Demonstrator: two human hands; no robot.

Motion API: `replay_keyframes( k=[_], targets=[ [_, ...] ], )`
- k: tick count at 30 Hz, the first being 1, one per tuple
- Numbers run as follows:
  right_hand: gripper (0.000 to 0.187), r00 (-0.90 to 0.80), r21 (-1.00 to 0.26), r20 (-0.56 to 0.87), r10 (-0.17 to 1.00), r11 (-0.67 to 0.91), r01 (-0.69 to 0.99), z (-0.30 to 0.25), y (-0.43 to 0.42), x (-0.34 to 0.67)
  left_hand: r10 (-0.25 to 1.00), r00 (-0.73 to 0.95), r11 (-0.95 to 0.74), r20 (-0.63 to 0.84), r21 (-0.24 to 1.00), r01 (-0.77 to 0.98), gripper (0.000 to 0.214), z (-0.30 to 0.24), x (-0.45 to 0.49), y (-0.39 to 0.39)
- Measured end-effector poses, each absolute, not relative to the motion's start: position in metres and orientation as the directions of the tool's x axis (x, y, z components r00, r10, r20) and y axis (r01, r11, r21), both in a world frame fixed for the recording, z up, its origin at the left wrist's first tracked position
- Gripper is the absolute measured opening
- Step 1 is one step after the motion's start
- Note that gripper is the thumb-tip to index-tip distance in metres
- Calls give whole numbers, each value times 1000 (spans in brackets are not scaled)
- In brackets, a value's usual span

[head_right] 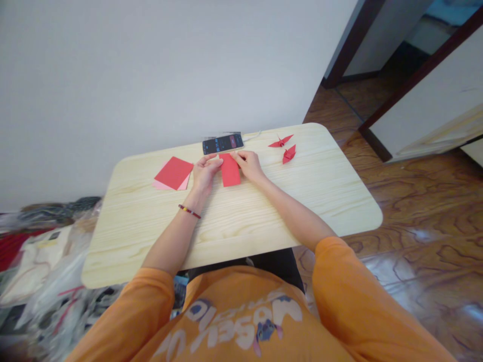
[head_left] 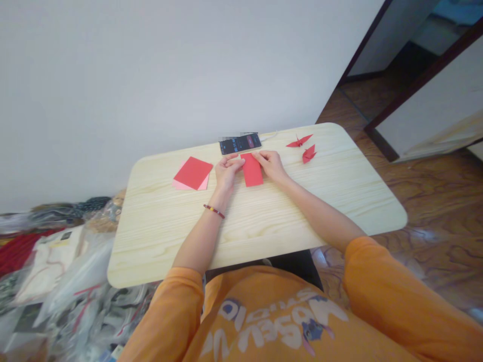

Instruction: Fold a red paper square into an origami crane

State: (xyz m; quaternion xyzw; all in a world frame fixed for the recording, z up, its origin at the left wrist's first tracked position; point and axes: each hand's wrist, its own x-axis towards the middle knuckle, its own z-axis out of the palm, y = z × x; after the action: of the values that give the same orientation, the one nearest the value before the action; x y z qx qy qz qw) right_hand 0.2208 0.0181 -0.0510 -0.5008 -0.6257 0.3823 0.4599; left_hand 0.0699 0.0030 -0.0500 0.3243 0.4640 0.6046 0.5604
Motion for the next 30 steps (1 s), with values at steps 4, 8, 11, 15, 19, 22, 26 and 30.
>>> replay_keyframes(
  k=[4,8,11,15,19,22,26,30],
  targets=[
    [53,-136,-958,177,975,203,203,-51,17,217,961,-235,35,-147,906,-422,46,-49,73,4],
    [54,-98,-951,198,975,216,222,-51,18,215,949,-268,17,-169,872,-489,47,-47,75,3],
    [57,-67,-950,197,978,207,233,-53,20,215,945,-276,8,-176,855,-518,46,-46,75,3],
    [53,-116,-984,158,981,165,60,-56,22,216,929,-329,-35,-170,844,-535,41,-46,77,4],
    [41,-114,-982,133,985,115,-150,-60,27,218,917,-384,-120,-108,844,-523,37,-50,77,5],
    [33,-59,-980,112,992,100,-172,-62,30,221,938,-342,-113,-48,893,-436,38,-54,75,5],
    [28,-122,-993,68,990,56,-100,-61,29,223,974,-227,-75,12,960,-270,46,-55,72,4],
    [27,-218,-998,60,974,55,-29,-57,23,221,985,-170,-55,24,983,-177,52,-53,72,2]
  ],
)
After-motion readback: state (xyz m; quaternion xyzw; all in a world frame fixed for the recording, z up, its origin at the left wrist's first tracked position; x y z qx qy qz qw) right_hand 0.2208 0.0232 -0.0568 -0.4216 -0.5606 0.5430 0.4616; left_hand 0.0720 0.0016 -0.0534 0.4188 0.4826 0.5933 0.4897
